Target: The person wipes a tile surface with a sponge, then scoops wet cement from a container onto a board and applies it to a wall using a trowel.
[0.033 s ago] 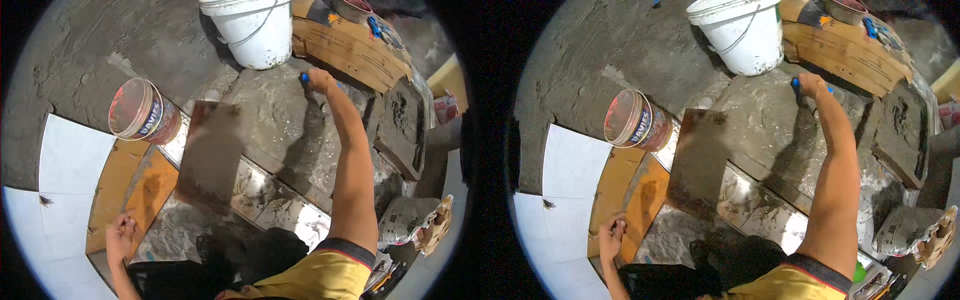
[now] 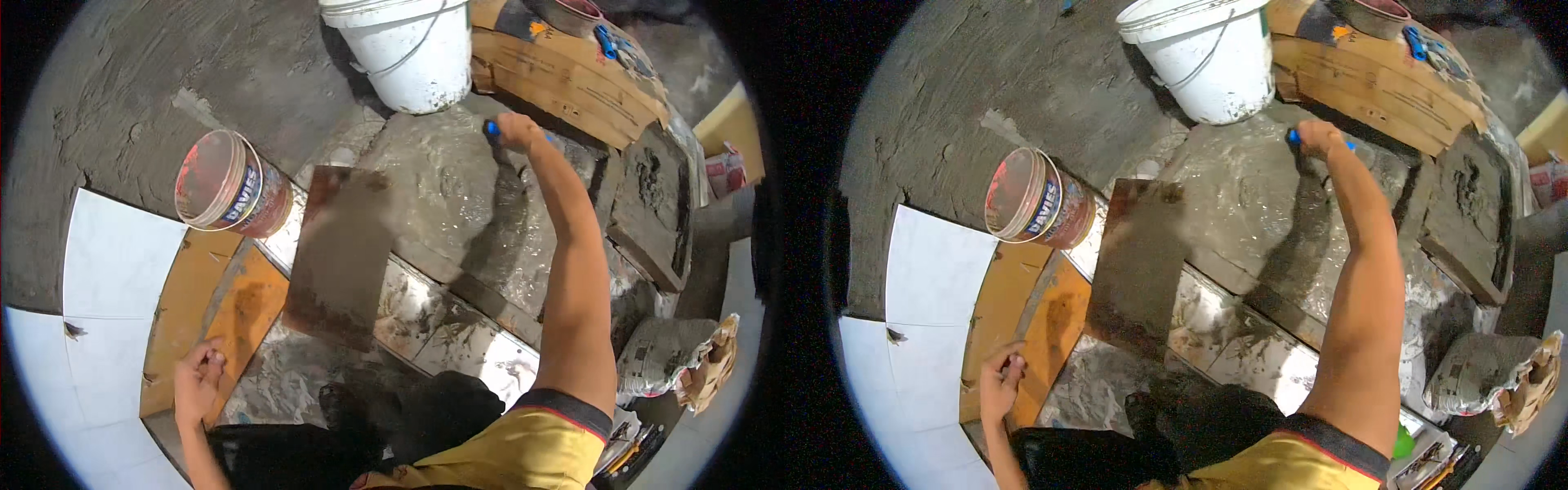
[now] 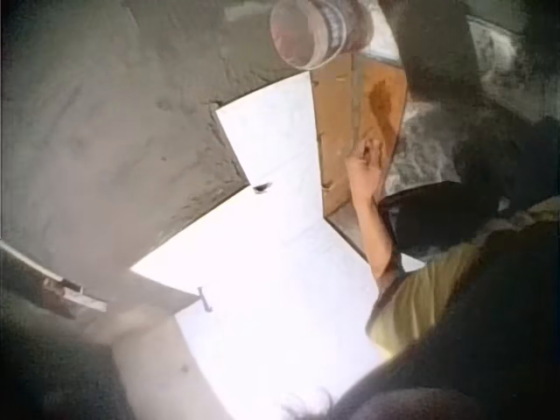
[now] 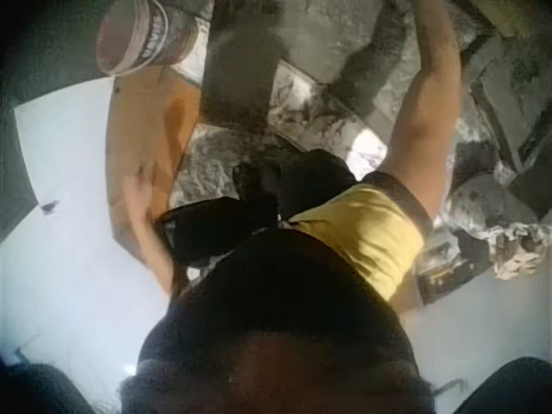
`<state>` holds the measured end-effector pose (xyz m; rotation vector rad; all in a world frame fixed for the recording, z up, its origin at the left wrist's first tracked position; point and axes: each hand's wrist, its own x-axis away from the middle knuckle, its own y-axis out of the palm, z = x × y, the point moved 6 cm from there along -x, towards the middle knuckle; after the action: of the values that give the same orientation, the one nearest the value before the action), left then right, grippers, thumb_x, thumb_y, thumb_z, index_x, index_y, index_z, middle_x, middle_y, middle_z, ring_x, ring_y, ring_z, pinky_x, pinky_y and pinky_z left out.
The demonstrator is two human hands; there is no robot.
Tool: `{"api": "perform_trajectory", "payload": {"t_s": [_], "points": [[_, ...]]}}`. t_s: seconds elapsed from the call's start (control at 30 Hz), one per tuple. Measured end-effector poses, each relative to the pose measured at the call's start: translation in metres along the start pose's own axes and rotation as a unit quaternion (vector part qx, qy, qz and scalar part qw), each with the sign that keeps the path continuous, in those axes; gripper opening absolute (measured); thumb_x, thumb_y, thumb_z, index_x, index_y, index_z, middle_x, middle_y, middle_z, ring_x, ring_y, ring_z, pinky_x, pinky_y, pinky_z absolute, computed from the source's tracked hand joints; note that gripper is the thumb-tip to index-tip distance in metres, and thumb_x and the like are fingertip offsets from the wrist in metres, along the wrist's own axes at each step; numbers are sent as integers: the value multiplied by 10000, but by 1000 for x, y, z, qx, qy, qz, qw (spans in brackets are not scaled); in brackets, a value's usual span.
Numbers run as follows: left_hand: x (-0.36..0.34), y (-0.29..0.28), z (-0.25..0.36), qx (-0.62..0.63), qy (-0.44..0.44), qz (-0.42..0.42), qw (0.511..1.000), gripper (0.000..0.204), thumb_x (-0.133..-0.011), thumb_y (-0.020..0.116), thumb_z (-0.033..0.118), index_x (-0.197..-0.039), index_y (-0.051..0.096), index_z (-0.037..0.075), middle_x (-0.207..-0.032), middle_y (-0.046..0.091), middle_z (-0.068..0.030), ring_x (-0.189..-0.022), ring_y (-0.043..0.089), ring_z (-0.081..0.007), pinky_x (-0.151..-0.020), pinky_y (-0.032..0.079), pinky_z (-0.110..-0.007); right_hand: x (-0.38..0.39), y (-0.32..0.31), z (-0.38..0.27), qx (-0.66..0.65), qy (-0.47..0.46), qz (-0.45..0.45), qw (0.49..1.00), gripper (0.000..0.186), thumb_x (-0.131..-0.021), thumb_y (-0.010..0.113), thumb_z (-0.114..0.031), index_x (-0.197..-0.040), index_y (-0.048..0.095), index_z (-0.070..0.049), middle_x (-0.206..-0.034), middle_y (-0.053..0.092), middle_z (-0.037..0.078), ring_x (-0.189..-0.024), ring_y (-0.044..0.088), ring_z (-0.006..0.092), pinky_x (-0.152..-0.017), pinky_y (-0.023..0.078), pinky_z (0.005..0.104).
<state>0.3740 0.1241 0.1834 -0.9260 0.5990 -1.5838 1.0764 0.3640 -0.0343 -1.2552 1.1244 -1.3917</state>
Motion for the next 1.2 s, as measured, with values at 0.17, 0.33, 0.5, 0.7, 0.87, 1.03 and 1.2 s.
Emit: {"api": "perform_trajectory", "payload": {"t_s": [0.17,0.33,0.5,0.7,0.87,1.03,1.2], "points": [[-29,36,52,-36,80,-61,994,226,-935,627,96,-1137,675,6,-787,606,-51,-732,543,-109,-685,461,-256,44,-20,-19,38,-57,22,997,247,-700,735,-198,-886,723,-37,-968,722,193,-933,707,347,-779,571,434],[-35,61,85,42,190,-122,973,245,-913,634,65,-1152,674,30,-811,654,-93,-733,595,-166,-707,487,-305,129,-50,-60,140,-97,-68,983,199,-761,647,-97,-948,716,-93,-952,730,147,-888,718,324,-760,573,450],[-43,60,94,-23,252,-141,957,296,-892,636,57,-1186,669,53,-859,671,-134,-728,621,-216,-717,506,-317,196,-110,-35,208,-54,-21,976,239,-747,652,-135,-979,709,-130,-904,731,117,-877,719,311,-739,573,435],[-39,63,112,-5,287,-181,941,304,-907,636,149,-1199,663,69,-937,705,-149,-827,656,-228,-762,510,-348,150,-68,25,71,173,-18,982,354,-767,602,-152,-1101,685,-70,-1107,691,201,-1031,683,343,-854,563,445],[-29,54,106,-63,221,-168,959,268,-910,636,91,-1173,677,56,-883,691,-146,-721,660,-226,-681,524,-355,77,-7,25,-56,224,-42,972,395,-781,700,-240,-1116,678,-31,-1193,667,202,-1103,653,350,-896,548,438],[-40,70,100,0,213,-166,963,264,-914,626,94,-1171,679,67,-900,694,-153,-745,674,-236,-701,531,-359,50,-8,-11,-97,109,-34,989,253,-746,701,-187,-944,718,-29,-1062,700,227,-1023,684,355,-847,558,445],[-54,95,105,-46,293,-192,936,256,-926,612,133,-1167,682,83,-952,706,-167,-777,685,-282,-725,534,-384,98,-37,-48,20,-18,-93,995,203,-700,687,-141,-869,717,-31,-965,714,219,-935,705,364,-783,567,450]]}}
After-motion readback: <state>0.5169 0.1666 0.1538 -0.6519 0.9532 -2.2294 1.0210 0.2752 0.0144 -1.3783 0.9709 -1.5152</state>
